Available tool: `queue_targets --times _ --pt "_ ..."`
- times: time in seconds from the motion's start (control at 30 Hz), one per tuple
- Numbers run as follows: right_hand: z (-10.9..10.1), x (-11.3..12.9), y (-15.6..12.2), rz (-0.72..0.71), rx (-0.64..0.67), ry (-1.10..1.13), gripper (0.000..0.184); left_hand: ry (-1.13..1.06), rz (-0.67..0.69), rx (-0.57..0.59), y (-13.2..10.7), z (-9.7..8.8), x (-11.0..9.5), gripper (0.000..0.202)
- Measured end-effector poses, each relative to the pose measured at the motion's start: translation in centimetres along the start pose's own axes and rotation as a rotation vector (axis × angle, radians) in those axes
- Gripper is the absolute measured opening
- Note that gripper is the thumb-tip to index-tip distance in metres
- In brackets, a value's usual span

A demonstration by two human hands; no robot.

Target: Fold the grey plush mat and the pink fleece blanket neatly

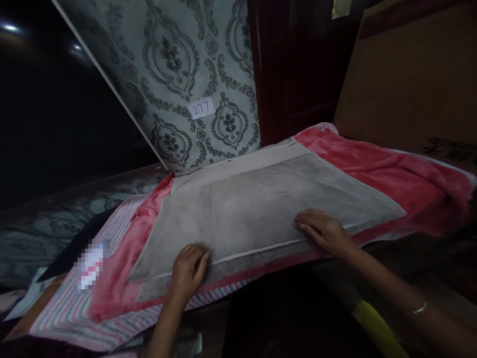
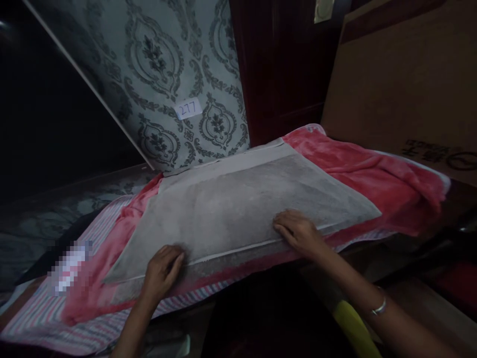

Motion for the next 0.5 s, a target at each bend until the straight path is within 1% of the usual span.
queue_targets --times 0.03,0.1,0.17,0.23,0.3,0.37,0.43,0.5 --pt "0.0 0.1 1.3 0.007 0.022 -0.027 0.035 0.009 -0.038 0.024 1.1 0.0 0.0 0.03" --pt "0.8 0.5 4.3 -0.003 0.075 -0.111 0.042 0.064 -0.12 0.069 3.7 0.3 0.3 0.034" --pt "2.4 0.9 7.0 -0.028 0.137 -0.209 0.051 0.14 -0.194 0.12 6.4 1.2 0.8 0.048" --pt "4.5 0.9 8.7 -0.024 0.237 -0.294 0.058 0.223 -0.276 0.205 8.3 2.5 1.5 0.063" --pt "6.4 0.4 9.0 0.005 0.37 -0.337 0.062 0.269 -0.375 0.317 8.8 4.1 2.3 0.067" --pt "7.9 -0.1 8.3 0.029 0.482 -0.341 0.063 0.262 -0.457 0.404 8.2 5.4 2.9 0.067" --pt "8.7 -0.6 7.4 0.046 0.535 -0.331 0.064 0.226 -0.492 0.437 7.3 6.2 3.1 0.068" --pt "9.1 -1.0 6.8 0.061 0.548 -0.321 0.066 0.184 -0.489 0.453 6.9 6.3 3.3 0.07"
Point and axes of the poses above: each hand's wrist, its own y-axis towards the middle knuckle, its own z-axis out of the palm, x = y × z, the point moved 3 cm from there along y, towards the middle knuckle, and after that the axes turned 12 degrees about -y, right-handed, at the moved point
